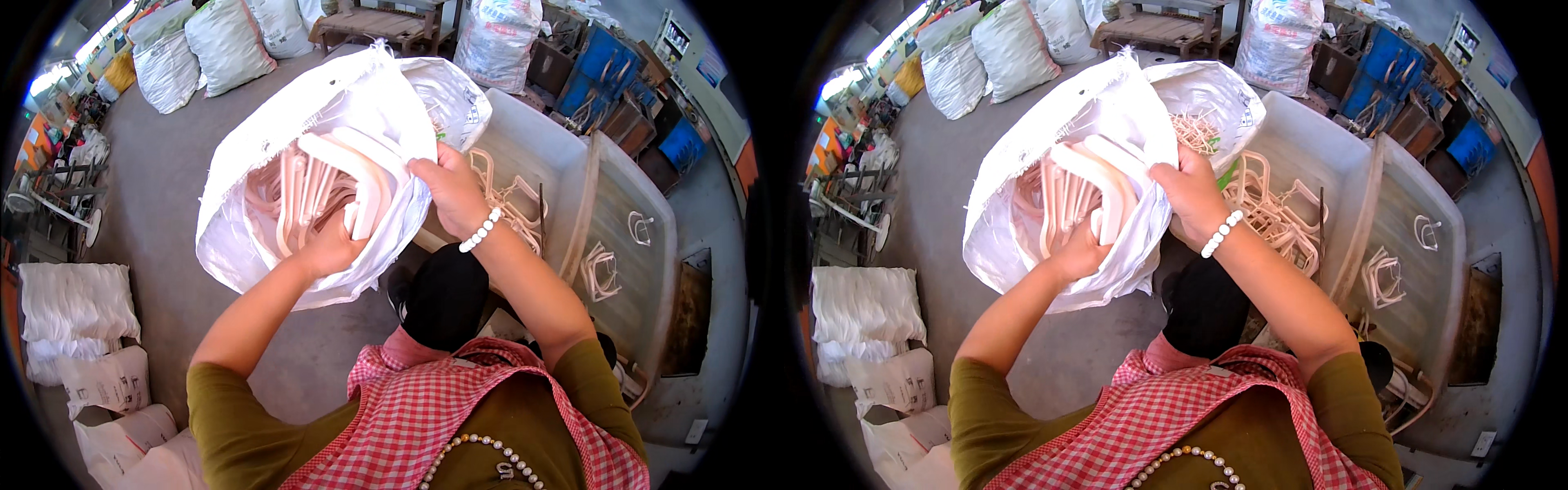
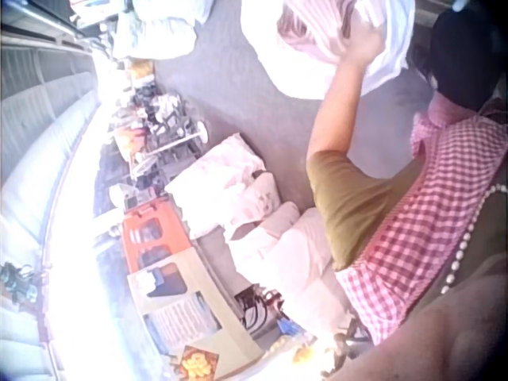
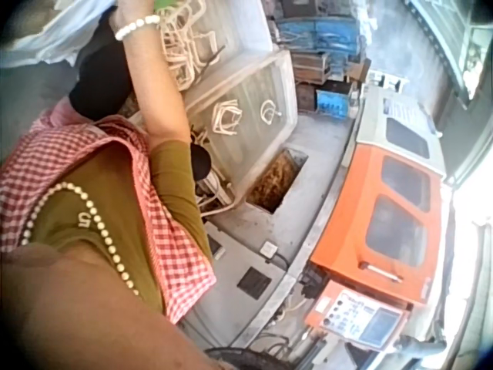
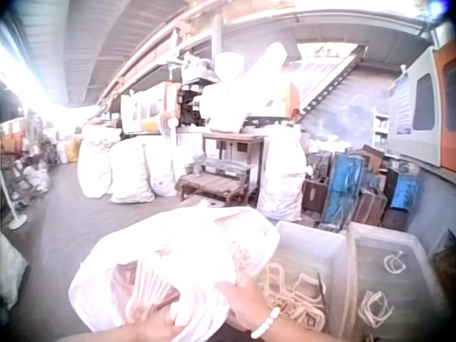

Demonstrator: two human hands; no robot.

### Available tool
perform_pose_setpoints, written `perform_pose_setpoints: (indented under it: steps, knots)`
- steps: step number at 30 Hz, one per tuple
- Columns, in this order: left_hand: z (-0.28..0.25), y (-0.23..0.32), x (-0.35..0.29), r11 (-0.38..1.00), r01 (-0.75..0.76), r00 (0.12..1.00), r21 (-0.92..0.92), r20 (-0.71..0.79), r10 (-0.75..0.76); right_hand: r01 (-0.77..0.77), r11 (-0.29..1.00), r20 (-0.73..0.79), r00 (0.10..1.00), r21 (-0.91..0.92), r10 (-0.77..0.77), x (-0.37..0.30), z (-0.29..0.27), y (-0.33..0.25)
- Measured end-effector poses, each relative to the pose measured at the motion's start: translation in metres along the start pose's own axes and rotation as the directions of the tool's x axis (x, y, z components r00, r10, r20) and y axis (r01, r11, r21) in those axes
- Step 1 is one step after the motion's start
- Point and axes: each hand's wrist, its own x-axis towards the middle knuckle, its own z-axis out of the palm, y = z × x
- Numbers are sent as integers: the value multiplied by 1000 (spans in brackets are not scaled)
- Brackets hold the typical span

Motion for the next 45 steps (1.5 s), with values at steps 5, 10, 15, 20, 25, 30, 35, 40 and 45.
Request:
perform_pose_setpoints:
  steps: [5,10,15,20,25,30,35,40,45]
  knots:
    - [-12,-19,16,973,9,975,231,216,-60,16,999,-56,998,47,-13,3,6,-14]
    - [-10,-28,21,904,31,991,427,102,-82,-80,995,-15,997,59,81,6,17,-18]
    - [7,-46,33,882,19,999,472,-37,-1,-107,993,19,994,44,106,14,15,-23]
    - [0,-49,34,933,26,999,360,-42,-11,-109,994,51,993,-16,110,19,14,-24]
    - [-19,-50,31,975,70,995,209,60,-84,-96,994,82,992,-49,100,14,5,-30]
    - [-31,-6,62,709,342,892,616,25,-452,-117,991,53,991,-69,121,17,-4,-31]
    - [-22,-46,61,251,136,990,958,-140,-2,-126,989,80,988,-78,132,17,1,-28]
    - [-15,-77,65,273,174,981,946,-145,-126,-108,989,96,988,-102,117,17,2,-26]
    - [-115,1,71,569,103,894,816,175,-413,-69,986,71,994,-154,81,19,-12,-28]
